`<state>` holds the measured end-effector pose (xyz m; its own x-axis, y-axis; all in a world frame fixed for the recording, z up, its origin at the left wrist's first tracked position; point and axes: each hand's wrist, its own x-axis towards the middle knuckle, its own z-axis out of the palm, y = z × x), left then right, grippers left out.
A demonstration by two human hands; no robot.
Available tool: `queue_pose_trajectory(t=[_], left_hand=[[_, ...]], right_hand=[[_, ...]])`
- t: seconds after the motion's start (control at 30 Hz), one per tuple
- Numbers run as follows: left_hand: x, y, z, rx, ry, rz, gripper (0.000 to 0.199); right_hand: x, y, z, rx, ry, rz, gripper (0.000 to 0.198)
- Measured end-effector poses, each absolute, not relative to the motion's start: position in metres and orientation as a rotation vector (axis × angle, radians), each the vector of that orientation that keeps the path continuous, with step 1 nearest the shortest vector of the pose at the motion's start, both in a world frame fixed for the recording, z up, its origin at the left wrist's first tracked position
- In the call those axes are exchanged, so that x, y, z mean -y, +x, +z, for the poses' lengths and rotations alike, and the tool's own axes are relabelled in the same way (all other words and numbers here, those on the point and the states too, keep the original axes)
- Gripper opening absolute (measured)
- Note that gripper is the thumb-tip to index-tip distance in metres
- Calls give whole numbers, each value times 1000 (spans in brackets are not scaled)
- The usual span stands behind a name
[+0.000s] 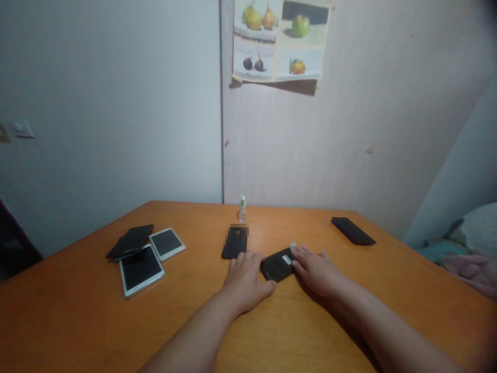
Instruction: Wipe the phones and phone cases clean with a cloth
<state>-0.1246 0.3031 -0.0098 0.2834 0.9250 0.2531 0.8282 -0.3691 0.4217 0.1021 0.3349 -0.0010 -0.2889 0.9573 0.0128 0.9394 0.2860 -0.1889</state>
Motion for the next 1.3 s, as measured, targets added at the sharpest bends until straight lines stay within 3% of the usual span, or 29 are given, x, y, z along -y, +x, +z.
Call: queue_pose_trajectory(t=[0.2,0.43,0.67,1.0,1.3], left_hand=[[-301,-124,-10,-1638,2343,705,55],[-299,-120,-9,-1695,2418,688,53],[-296,-117,-1,-1685,2542,632,42],[-295,-116,3,-1697,2518,720,48],[-297,-117,6,-1682,2557,666,40]], right_hand=[[-320,92,-8,2606,-1344,365,52],[-343,115,-17,2373,-1675,143,47],[-314,81,-7,2504,-1051,347,35],[-353,128,-2,1953,-1282,-33,33],[-355,113,-4,1822,-1277,262,31]])
